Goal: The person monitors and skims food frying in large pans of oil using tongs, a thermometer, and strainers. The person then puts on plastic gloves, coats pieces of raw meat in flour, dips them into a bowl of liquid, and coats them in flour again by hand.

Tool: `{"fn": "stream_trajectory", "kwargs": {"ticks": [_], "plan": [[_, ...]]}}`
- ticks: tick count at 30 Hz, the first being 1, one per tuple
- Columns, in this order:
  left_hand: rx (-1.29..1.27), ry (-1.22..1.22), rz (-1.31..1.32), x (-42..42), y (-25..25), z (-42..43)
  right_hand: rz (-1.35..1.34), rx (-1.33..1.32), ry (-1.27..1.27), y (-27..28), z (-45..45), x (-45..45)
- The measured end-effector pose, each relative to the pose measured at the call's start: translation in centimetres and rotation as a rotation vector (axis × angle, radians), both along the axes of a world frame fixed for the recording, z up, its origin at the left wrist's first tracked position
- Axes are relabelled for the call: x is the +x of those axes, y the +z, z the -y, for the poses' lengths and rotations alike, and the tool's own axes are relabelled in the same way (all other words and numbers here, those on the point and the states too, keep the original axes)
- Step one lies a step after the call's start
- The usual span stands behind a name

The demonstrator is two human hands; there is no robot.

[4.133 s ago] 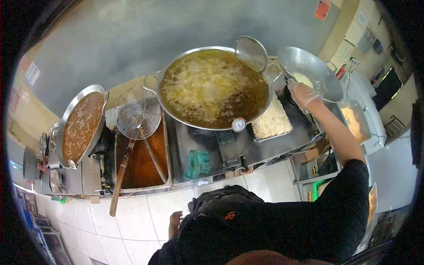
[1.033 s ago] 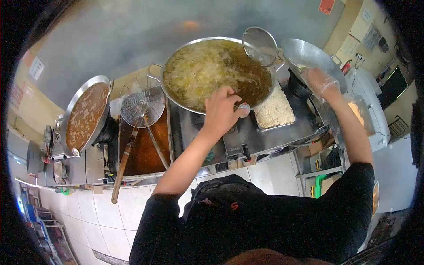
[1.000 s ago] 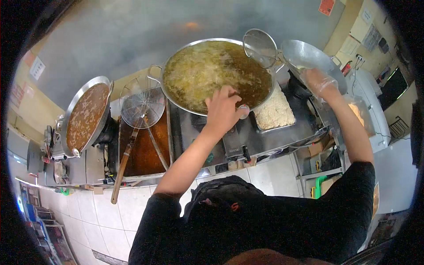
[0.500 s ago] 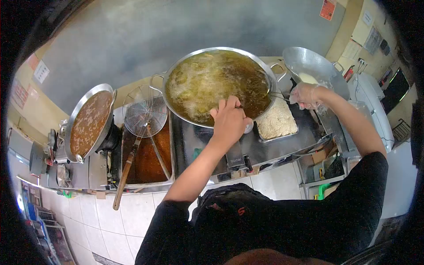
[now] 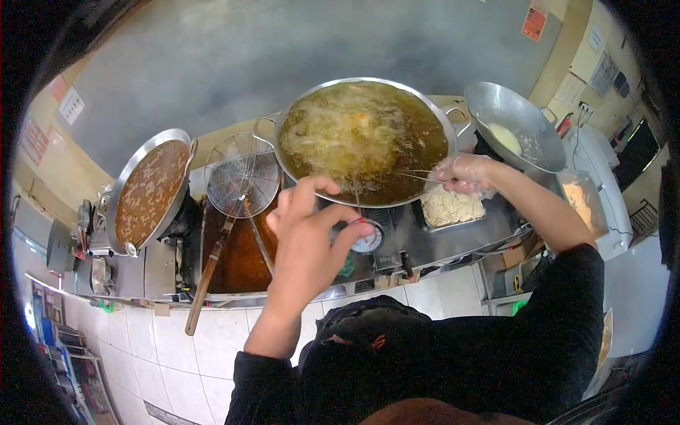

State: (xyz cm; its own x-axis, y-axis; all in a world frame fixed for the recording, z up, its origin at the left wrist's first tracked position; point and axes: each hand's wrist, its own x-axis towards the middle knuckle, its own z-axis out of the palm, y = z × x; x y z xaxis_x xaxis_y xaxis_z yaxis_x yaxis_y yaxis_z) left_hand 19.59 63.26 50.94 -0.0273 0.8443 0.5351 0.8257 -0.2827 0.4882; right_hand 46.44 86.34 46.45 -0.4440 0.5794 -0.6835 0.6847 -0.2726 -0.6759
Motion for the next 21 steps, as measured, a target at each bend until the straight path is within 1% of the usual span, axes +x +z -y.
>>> {"fn": "stream_trajectory", "kwargs": {"ticks": [1,4,6,7,9,12,14,15,18,21], "plan": [[0.000,0.010,0.023,-0.4,0.3,0.6,-0.015,0.002,0.026,-1.3,-1.1,-0.4],[0.004,0.027,0.051,-2.0,0.7,2.0,-0.043,0.091,0.039,-2.0,-1.3,-2.7],[0.022,0.051,0.092,-3.2,0.5,2.5,-0.051,0.116,-0.006,-2.2,-1.0,-3.1],[0.020,0.050,0.122,-3.7,0.6,2.9,-0.071,0.079,-0.033,-2.3,-0.9,-3.0],[0.045,0.065,0.125,-4.5,0.7,3.5,-0.094,0.049,-0.057,-1.9,-0.5,-2.8],[0.073,0.073,0.156,-5.9,0.6,4.1,-0.016,0.066,0.018,-0.7,0.1,-2.7],[0.075,0.078,0.209,-6.5,0.6,4.1,-0.139,0.064,-0.009,-1.5,0.6,-3.7],[0.075,0.077,0.207,-6.8,0.4,4.1,-0.157,0.061,-0.026,-2.5,0.3,-3.8],[0.133,0.120,0.251,-7.2,0.4,4.1,-0.171,0.103,0.012,-2.0,0.8,-2.7],[0.126,0.101,0.323,-7.8,-0.3,4.3,-0.108,0.159,-0.050,-1.0,1.9,-1.7]]}}
